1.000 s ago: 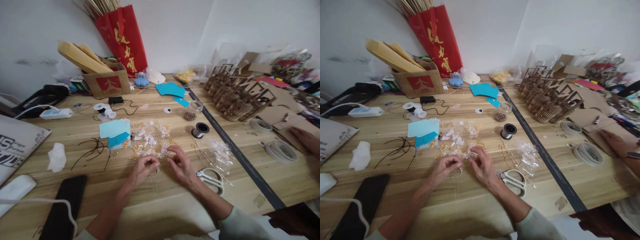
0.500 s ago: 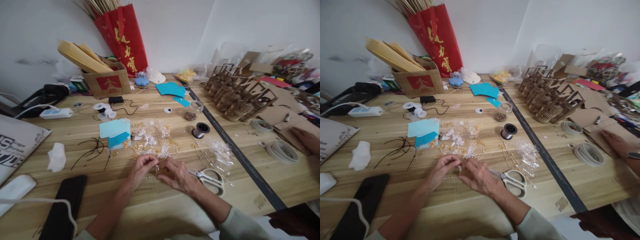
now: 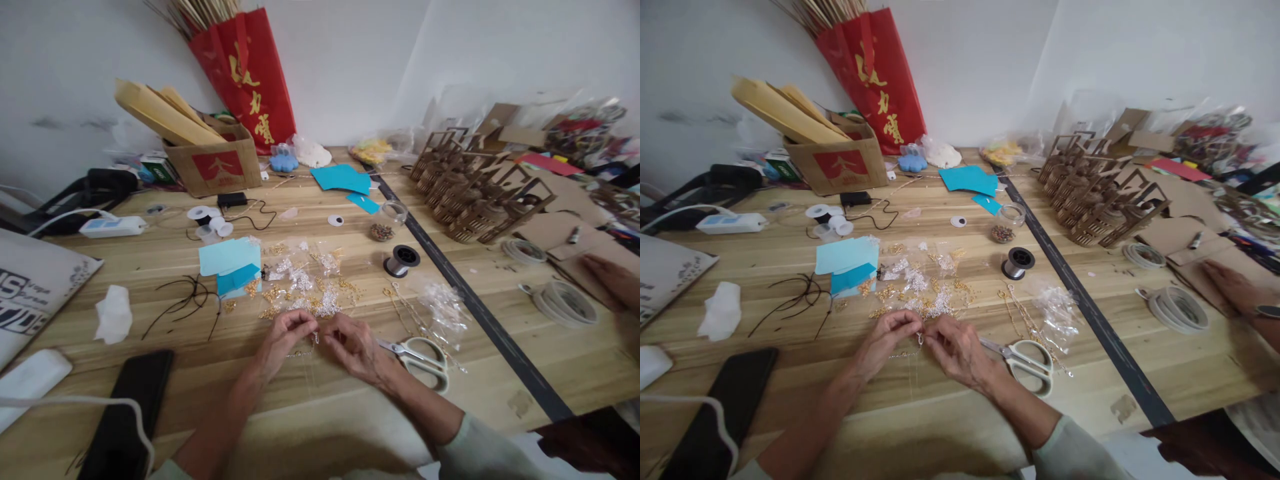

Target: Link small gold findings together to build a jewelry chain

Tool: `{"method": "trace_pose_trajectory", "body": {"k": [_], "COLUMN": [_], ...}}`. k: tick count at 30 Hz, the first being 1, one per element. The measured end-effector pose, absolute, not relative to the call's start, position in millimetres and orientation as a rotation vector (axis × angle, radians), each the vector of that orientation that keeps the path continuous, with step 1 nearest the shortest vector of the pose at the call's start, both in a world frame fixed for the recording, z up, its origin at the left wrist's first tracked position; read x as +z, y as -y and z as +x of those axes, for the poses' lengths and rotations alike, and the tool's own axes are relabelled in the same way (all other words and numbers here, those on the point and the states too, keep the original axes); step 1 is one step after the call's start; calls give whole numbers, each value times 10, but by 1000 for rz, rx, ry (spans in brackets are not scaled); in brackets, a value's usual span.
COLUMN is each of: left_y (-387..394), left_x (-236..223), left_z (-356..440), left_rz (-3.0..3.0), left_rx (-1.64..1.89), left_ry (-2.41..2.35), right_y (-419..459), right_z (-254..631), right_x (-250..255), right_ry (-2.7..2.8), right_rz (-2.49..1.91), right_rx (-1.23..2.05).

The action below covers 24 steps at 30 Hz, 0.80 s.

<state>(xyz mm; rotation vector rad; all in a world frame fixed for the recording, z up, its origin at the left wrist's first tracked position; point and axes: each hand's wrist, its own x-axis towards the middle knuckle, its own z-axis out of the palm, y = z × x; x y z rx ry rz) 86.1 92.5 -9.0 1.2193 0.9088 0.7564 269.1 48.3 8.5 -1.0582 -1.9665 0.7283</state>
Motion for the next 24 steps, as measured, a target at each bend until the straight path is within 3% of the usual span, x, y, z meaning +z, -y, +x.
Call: {"method": "trace_pose_trajectory", "body": {"k": [10,24], "left_y": [-889,-919], "left_x": [-19,-74], "left_z": [922,897], "left_rz": [1187,1093], "left_rx": [749,864], "left_ry": [-920,-955], "right_y": [-434,-470], "right_z": [2623,2656], "right_x": [30,91], "right_ry": [2198,2014], "right_rz": [-1176,-1123], "right_rx": [305,608]}}
